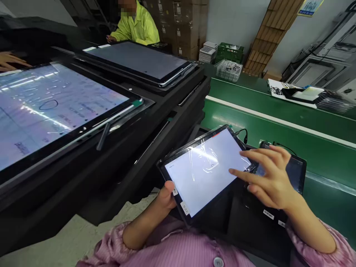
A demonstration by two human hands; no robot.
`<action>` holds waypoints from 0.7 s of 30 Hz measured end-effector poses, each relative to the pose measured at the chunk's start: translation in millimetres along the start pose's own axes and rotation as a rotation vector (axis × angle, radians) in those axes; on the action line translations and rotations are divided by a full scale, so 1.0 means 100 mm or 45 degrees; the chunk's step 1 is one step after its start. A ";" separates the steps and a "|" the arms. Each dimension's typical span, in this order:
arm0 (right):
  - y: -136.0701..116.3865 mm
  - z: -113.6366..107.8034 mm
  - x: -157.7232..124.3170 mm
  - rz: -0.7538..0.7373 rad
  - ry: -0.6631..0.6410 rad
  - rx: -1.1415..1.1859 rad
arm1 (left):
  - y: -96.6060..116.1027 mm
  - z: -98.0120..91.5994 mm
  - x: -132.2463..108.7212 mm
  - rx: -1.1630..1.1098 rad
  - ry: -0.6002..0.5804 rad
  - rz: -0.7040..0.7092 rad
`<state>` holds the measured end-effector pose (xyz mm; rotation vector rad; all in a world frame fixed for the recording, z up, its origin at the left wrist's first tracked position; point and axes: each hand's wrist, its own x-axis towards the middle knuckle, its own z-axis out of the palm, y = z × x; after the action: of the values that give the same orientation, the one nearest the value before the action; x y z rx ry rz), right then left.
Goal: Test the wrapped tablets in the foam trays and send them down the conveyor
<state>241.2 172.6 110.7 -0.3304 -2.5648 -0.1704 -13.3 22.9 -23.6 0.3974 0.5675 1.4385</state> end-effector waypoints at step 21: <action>-0.14 -0.14 -0.05 -0.031 0.152 0.274 | 0.02 -0.06 0.00 0.073 -0.162 -0.056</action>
<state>248.9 155.6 119.1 -0.2013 -2.4415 0.0751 -18.5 23.1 -27.6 0.5150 0.5124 1.3470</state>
